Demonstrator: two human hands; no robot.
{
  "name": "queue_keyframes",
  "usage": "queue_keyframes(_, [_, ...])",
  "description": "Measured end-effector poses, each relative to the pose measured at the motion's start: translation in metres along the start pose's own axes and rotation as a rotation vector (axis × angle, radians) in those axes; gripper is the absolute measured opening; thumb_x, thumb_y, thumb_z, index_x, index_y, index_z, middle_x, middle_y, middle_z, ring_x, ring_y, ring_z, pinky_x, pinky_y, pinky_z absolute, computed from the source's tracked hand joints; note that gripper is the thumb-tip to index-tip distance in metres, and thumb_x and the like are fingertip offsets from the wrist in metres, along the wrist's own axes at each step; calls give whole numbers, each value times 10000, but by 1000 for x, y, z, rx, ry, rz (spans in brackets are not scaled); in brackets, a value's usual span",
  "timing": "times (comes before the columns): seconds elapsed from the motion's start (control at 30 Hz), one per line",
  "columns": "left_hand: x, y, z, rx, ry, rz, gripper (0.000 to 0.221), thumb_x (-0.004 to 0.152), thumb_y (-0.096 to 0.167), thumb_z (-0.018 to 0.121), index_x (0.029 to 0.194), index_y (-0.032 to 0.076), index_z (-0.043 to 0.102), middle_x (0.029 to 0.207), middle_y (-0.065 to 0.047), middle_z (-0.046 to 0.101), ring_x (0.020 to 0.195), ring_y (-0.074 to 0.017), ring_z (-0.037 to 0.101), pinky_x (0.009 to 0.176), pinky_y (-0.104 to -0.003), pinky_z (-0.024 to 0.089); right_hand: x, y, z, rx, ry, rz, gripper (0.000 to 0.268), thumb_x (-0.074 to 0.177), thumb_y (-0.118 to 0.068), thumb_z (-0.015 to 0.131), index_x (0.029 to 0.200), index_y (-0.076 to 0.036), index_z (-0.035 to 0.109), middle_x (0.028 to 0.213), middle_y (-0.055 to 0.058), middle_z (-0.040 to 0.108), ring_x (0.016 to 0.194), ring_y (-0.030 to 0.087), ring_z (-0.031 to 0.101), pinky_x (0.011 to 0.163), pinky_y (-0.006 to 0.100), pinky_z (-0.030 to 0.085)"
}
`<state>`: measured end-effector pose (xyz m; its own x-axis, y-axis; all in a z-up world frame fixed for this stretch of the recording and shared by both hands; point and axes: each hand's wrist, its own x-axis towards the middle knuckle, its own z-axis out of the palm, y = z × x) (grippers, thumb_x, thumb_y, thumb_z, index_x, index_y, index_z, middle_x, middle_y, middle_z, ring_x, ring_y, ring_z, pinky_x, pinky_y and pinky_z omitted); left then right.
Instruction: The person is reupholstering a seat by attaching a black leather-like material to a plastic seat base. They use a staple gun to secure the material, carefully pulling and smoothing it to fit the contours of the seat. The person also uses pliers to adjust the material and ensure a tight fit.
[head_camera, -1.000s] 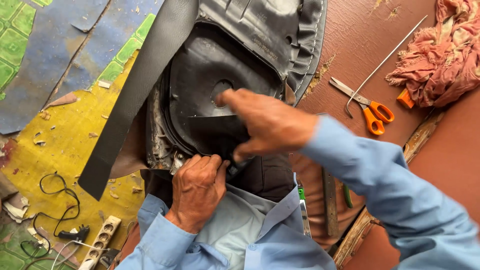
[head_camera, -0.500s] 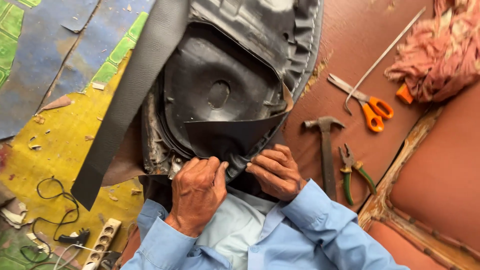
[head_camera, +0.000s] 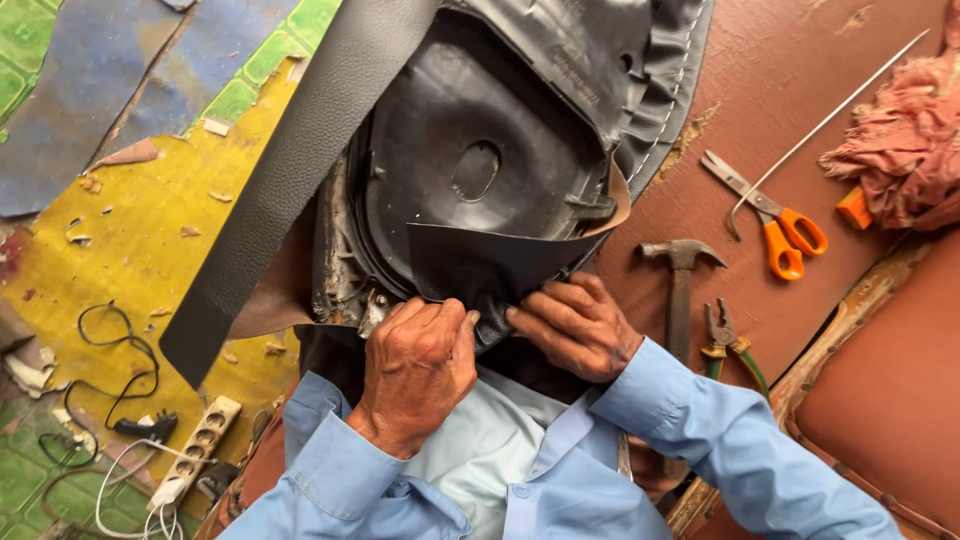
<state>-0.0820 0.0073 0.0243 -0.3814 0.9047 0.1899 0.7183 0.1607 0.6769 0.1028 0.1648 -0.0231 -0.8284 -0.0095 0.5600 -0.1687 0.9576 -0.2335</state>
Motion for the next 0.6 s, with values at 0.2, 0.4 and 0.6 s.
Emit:
queue_keyframes(0.2, [5, 0, -3, -61, 37, 23, 194, 844, 42, 776, 782, 36, 593, 683, -100, 617, 625, -270, 590, 600, -393, 491, 5, 8, 0, -50, 32, -25, 284, 871, -107, 814, 1146, -53, 765, 1121, 81, 691, 1001, 238, 661, 888, 414, 484])
queue_keyframes(0.4, [0, 4, -19, -168, 65, 11, 245, 846, 55, 803, 1002, -18, 629, 861, -141, 670, 748, -273, 670, 674, -349, 544, 8, 6, 0, -20, 52, -26, 273, 872, -121, 845, 1122, -43, 769, 1089, 77, 696, 998, 218, 663, 901, 421, 460])
queue_keyframes(0.6, [-20, -5, -38, -173, 294, 139, 194, 931, -5, 726, 1092, -64, 633, 1017, -157, 666, 875, -257, 677, 783, -383, 569, 19, 7, -6, 0, 81, -53, 270, 862, -116, 838, 1103, -24, 757, 1072, 98, 686, 989, 244, 669, 935, 446, 467])
